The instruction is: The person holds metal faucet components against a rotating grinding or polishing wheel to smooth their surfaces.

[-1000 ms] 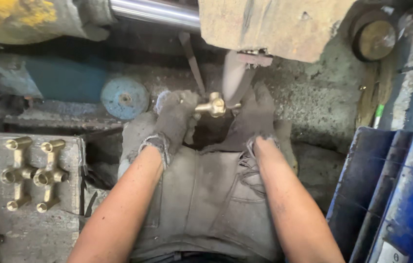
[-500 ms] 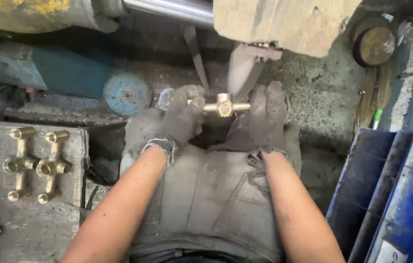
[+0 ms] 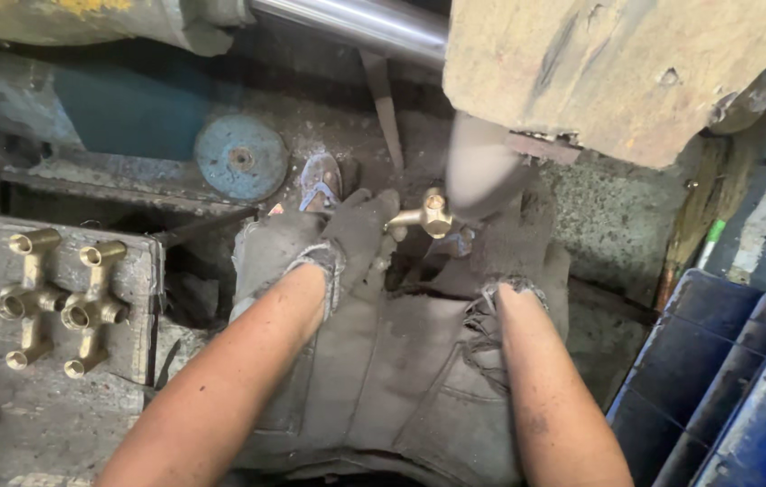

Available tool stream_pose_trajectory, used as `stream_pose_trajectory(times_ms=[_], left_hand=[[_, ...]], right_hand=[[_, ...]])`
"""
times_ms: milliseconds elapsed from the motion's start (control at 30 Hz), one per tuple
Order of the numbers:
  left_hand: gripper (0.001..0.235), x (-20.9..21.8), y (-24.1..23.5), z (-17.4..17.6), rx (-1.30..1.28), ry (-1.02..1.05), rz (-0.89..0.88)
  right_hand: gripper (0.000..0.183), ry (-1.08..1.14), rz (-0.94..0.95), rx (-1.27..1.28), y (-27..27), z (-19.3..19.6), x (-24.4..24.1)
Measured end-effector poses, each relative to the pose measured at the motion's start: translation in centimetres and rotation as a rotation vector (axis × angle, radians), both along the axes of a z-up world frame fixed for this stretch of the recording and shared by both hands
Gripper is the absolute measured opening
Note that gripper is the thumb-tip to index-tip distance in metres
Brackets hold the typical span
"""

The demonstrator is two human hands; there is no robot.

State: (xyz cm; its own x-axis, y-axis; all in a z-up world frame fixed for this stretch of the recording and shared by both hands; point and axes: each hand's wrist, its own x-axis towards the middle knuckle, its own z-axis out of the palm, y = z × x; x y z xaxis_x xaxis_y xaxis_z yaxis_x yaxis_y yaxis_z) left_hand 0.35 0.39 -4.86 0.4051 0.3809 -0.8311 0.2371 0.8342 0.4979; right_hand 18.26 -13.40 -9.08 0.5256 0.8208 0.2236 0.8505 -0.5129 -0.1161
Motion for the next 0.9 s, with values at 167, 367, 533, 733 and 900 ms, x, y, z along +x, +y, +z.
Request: stream_pose_trajectory(times_ms=[167,367,533,733,900], left_hand=[[0.024,0.2,-0.3,-0.7,-0.047,-0.048,-0.071],[0.026,0.6,-0.9,-1.7,-0.106,-0.082,-0.079],[0.03,1.3,-1.2,-2.4,-0.12,-0.176,-0.064],[0.03,3.4,-1.4,-2.3,-0.004,-0.219,-0.034],[0.028,4.1,-1.6,-3.8,-0.067,-0.153,-0.002]], right_hand=[[0.043,0.78,-0.342,0.368,1.1,1.4,-0.2],[0.04,0.637,-0.411,0.193,2.4,6.1,-1.7],[0.039,0.604,-0.458,0.066,3.1,12.4,-4.4],[0.038,0.456,-0.358,0.075,2.1,16.9,-7.7],[0.04,0.495,-0.308,0.003,2.4,16.2,-6.9]])
